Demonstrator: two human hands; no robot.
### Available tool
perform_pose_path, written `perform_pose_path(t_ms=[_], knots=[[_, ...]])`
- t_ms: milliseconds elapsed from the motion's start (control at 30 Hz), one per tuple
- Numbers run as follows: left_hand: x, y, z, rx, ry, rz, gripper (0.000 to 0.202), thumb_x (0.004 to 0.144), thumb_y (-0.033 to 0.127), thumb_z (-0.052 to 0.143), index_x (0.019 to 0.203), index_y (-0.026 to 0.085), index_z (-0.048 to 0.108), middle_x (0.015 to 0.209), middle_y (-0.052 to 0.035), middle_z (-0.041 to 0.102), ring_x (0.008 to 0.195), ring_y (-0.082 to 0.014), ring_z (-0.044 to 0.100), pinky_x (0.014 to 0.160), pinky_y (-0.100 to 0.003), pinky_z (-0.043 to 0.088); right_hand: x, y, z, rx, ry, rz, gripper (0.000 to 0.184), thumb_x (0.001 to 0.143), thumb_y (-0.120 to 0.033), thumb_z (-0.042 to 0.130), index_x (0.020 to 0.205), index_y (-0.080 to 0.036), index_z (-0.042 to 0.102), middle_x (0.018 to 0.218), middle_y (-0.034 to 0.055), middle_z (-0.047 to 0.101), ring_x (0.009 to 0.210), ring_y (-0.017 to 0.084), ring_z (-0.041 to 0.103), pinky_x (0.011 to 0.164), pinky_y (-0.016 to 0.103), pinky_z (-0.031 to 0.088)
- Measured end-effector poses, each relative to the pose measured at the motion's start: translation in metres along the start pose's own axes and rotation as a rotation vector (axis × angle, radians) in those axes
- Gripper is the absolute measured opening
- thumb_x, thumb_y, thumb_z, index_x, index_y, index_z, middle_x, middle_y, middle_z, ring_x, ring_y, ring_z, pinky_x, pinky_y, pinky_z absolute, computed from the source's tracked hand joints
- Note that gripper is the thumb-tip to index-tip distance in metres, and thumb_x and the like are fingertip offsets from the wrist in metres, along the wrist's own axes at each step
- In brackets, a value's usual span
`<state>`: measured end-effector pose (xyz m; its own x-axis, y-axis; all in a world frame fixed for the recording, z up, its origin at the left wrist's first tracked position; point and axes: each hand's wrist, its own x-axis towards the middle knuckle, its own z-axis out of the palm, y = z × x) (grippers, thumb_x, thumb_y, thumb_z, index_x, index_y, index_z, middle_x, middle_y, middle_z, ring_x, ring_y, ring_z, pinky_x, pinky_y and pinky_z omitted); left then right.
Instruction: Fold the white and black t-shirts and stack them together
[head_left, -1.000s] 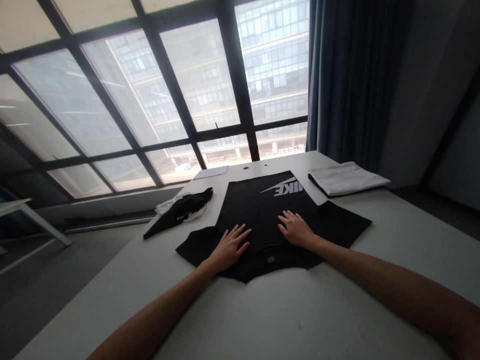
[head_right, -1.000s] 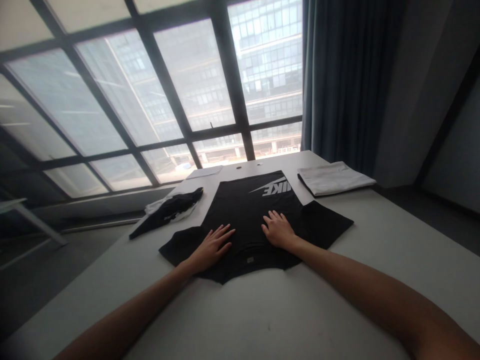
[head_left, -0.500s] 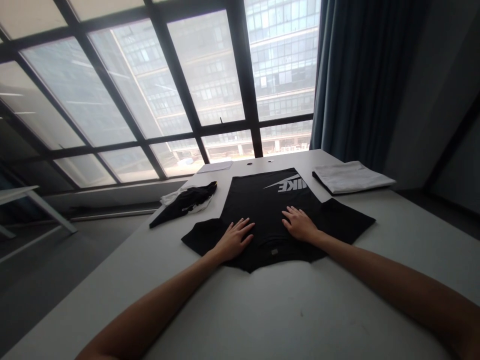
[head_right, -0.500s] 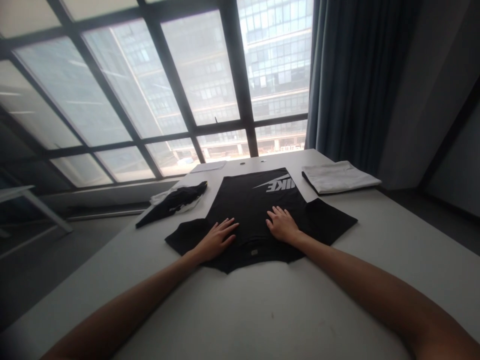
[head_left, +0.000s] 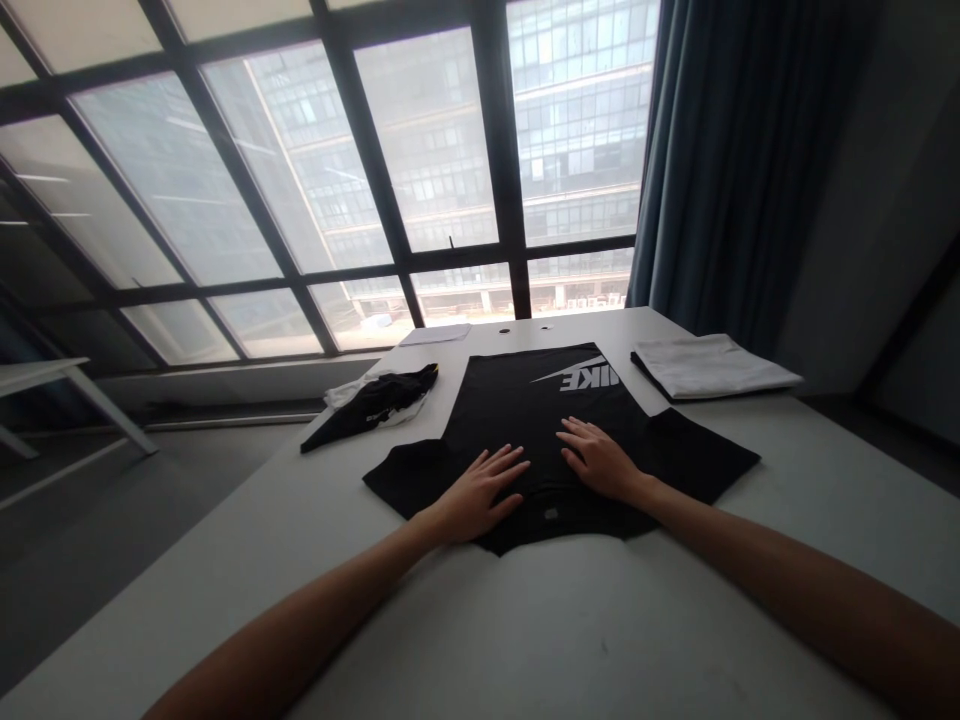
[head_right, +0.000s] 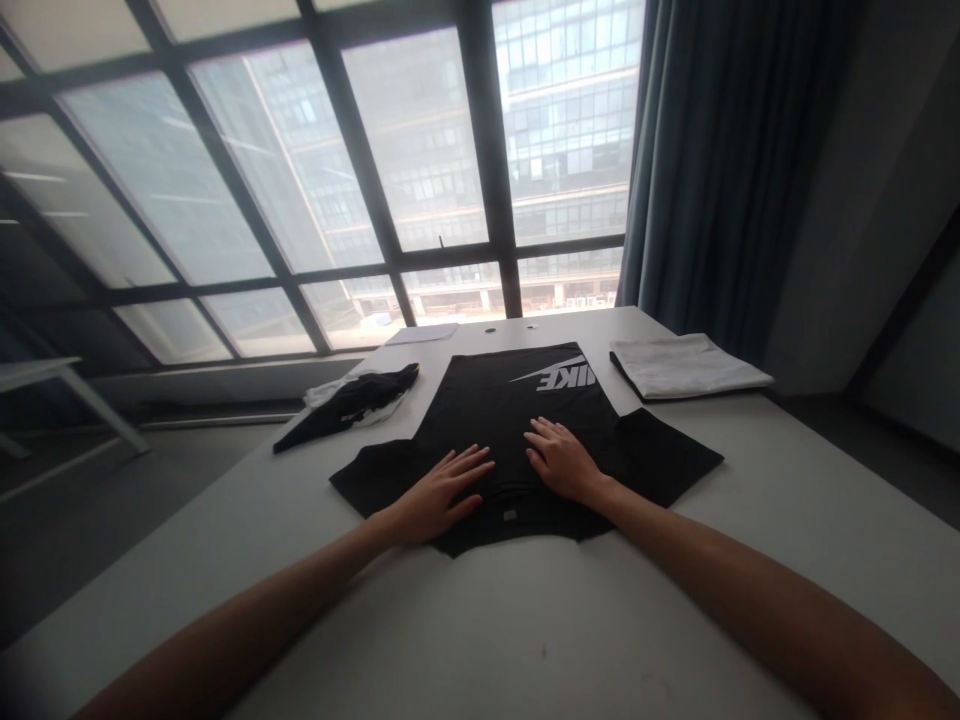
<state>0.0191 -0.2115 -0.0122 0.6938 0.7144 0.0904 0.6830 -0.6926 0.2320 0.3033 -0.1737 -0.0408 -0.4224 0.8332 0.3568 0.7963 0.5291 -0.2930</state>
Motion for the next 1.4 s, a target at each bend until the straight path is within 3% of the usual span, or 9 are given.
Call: perform_pose_path(t_ms=[100,233,467,700,1200,1400], knots=[[-0.002,0.019,-0.004,-0.085,-0.133,0.186,0.058,0.103,0.055,0.043,0.158,0.040,0.030,0.166,0.0049,0.020,0.154,-0.0267,0.015,0.126,-0.051,0.009,-0.002,-0.005,-0.002,0.128,-0.113,-0.204,0.047,0.101,-0.035,0.045,0.145,-0.022,0.055,0.157,0.0070,0.044,0.149,0.021,0.032,0.122,0.041,0.024],[-0.002,0.025,-0.007,-0.107,-0.203,0.214,0.057,0.103,0.055,0.043,0.157,0.041,0.030,0.166,0.0057,0.019,0.154,-0.0267,0.015,0.126,-0.052,0.005,-0.003,-0.006,-0.003,0.171,-0.233,-0.224,0.049,0.100,-0.041,0.049,0.146,-0.023,0.054,0.158,0.0077,0.041,0.149,0.024,0.032,0.123,0.044,0.022],[-0.003,0.023,-0.005,-0.141,-0.140,0.220,0.053,0.104,0.049,0.045,0.156,0.040,0.036,0.164,0.0043,0.026,0.153,-0.0255,0.021,0.126,-0.050,0.009,-0.004,-0.006,-0.007,0.165,-0.255,-0.224,0.051,0.099,-0.041,0.053,0.147,-0.027,0.053,0.160,0.0049,0.039,0.150,0.024,0.030,0.124,0.044,0.019],[-0.002,0.016,0.002,-0.140,-0.068,0.285,0.047,0.105,0.038,0.047,0.151,0.030,0.047,0.158,-0.0038,0.042,0.150,-0.0232,0.031,0.125,-0.048,0.016,-0.003,-0.002,0.000,0.186,-0.216,-0.251,0.050,0.098,-0.043,0.054,0.144,-0.023,0.057,0.157,0.0103,0.043,0.148,0.028,0.034,0.123,0.051,0.024],[-0.004,0.019,0.002,-0.162,-0.041,0.278,0.044,0.103,0.033,0.054,0.147,0.031,0.051,0.157,-0.0031,0.043,0.148,-0.0225,0.035,0.124,-0.047,0.019,-0.004,0.006,0.011,0.219,-0.186,-0.255,0.047,0.097,-0.042,0.055,0.141,-0.026,0.060,0.156,0.0074,0.046,0.147,0.030,0.037,0.121,0.052,0.028],[-0.004,0.019,0.003,-0.197,0.034,0.305,0.043,0.101,0.032,0.058,0.143,0.026,0.056,0.153,-0.0062,0.049,0.145,-0.0218,0.041,0.124,-0.040,0.025,-0.003,0.007,0.013,0.198,-0.185,-0.265,0.046,0.098,-0.042,0.054,0.141,-0.026,0.060,0.155,0.0072,0.047,0.146,0.029,0.038,0.121,0.053,0.029]])
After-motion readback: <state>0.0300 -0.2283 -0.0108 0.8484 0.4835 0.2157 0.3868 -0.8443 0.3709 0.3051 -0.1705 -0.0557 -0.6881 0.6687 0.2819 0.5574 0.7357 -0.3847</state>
